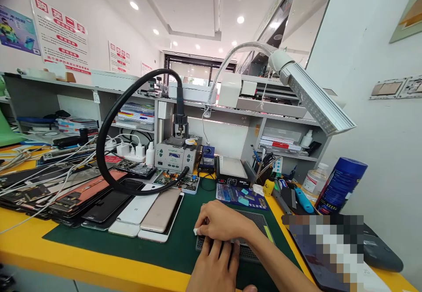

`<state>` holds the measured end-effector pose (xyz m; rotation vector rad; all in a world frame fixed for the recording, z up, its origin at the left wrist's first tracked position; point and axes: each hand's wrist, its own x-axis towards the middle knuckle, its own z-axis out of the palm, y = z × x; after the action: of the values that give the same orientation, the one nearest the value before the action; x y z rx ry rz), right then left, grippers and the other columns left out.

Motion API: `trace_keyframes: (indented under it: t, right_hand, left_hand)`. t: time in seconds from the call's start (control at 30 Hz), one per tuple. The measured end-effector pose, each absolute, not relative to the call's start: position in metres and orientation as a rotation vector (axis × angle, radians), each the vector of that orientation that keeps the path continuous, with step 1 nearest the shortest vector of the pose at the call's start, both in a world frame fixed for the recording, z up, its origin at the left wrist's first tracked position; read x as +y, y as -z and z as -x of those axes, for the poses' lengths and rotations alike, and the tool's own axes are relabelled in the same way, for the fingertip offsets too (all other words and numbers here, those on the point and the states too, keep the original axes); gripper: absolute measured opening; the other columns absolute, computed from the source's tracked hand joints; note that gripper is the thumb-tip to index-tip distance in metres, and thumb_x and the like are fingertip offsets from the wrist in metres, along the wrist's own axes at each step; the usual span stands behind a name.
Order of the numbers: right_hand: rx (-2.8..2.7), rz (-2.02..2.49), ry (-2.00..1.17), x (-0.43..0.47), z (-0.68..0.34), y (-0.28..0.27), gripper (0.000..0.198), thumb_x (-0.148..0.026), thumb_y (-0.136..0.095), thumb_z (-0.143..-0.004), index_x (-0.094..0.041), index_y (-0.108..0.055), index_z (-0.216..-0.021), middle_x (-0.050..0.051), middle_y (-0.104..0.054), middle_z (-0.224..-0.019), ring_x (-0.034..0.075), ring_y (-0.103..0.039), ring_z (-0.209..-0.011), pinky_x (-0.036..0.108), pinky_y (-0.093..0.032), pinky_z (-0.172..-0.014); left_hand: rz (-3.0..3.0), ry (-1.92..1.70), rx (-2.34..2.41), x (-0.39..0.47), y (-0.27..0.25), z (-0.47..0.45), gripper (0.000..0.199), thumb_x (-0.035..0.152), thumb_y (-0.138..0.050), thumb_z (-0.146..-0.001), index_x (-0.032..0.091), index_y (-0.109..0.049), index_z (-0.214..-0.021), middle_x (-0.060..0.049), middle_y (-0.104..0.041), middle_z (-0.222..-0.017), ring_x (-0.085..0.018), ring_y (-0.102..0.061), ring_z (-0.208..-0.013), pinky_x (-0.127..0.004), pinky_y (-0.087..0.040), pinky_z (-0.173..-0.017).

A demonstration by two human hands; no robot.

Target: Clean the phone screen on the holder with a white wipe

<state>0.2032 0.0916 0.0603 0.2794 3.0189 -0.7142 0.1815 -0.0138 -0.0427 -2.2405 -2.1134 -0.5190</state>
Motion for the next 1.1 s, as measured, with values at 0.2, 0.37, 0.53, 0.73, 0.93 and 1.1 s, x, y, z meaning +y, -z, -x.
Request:
trace_keyframes:
  t: [0.2, 0.37, 0.53, 0.73, 0.93, 1.1]
  right_hand:
    - [2.96, -0.184, 0.751, 0.085, -0.204, -0.062, 0.015, -0.021, -0.07, -0.085, -0.021, -0.085, -0.09, 0.004, -0.079, -0.086, 0.017, -0.067, -0.08, 0.02, -0.046, -0.068]
    - [3.067, -0.407, 0.67, 0.09, -0.201, -0.056, 0.02, -0.021, -0.064, -0.088, -0.021, -0.083, -0.089, 0.004, -0.079, -0.092, 0.016, -0.066, -0.078, 0.022, -0.044, -0.066]
    - [3.119, -0.521, 0.651, 0.102, -0.195, -0.049, 0.022, -0.023, -0.061, -0.089, -0.019, -0.083, -0.091, 0.006, -0.079, -0.095, 0.017, -0.067, -0.079, 0.023, -0.045, -0.068]
    - [3.16, -0.687, 0.641, 0.114, -0.188, -0.038, 0.025, -0.026, -0.059, -0.091, -0.017, -0.082, -0.095, 0.008, -0.081, -0.092, 0.019, -0.069, -0.077, 0.025, -0.045, -0.068]
    - [3.123, -0.815, 0.635, 0.121, -0.19, -0.039, 0.022, -0.024, -0.062, -0.087, -0.018, -0.084, -0.09, 0.009, -0.08, -0.086, 0.015, -0.065, -0.072, 0.025, -0.042, -0.066]
    - [3.081, -0.837, 0.669, 0.127, -0.203, -0.047, 0.019, -0.02, -0.066, -0.08, -0.02, -0.084, -0.084, 0.005, -0.077, -0.074, 0.014, -0.061, -0.066, 0.024, -0.04, -0.062]
  left_hand:
    - [2.205, 0.555, -2.135, -0.013, 0.049, -0.184, 0.089, 0.078, -0.023, -0.097, 0.012, -0.053, -0.147, -0.02, -0.058, -0.147, -0.044, -0.053, -0.131, -0.062, -0.043, -0.107]
    - [2.194, 0.559, -2.056, -0.014, 0.049, -0.183, 0.088, 0.077, -0.023, -0.097, 0.012, -0.054, -0.147, -0.019, -0.06, -0.145, -0.044, -0.049, -0.135, -0.064, -0.038, -0.111]
    - [2.149, 0.589, -2.002, -0.013, 0.053, -0.181, 0.08, 0.071, -0.032, -0.098, 0.011, -0.06, -0.143, -0.02, -0.063, -0.141, -0.043, -0.051, -0.132, -0.064, -0.037, -0.111]
    - [2.156, 0.595, -2.054, -0.012, 0.059, -0.182, 0.082, 0.073, -0.032, -0.096, 0.012, -0.055, -0.148, -0.019, -0.057, -0.148, -0.046, -0.05, -0.132, -0.065, -0.038, -0.11]
    - [2.138, 0.572, -2.04, -0.013, 0.064, -0.179, 0.074, 0.067, -0.041, -0.096, 0.017, -0.055, -0.148, -0.016, -0.059, -0.148, -0.046, -0.051, -0.131, -0.063, -0.04, -0.109]
    - [2.058, 0.609, -1.987, -0.014, 0.07, -0.176, 0.069, 0.067, -0.042, -0.096, 0.022, -0.058, -0.146, -0.012, -0.061, -0.147, -0.043, -0.056, -0.127, -0.061, -0.042, -0.109]
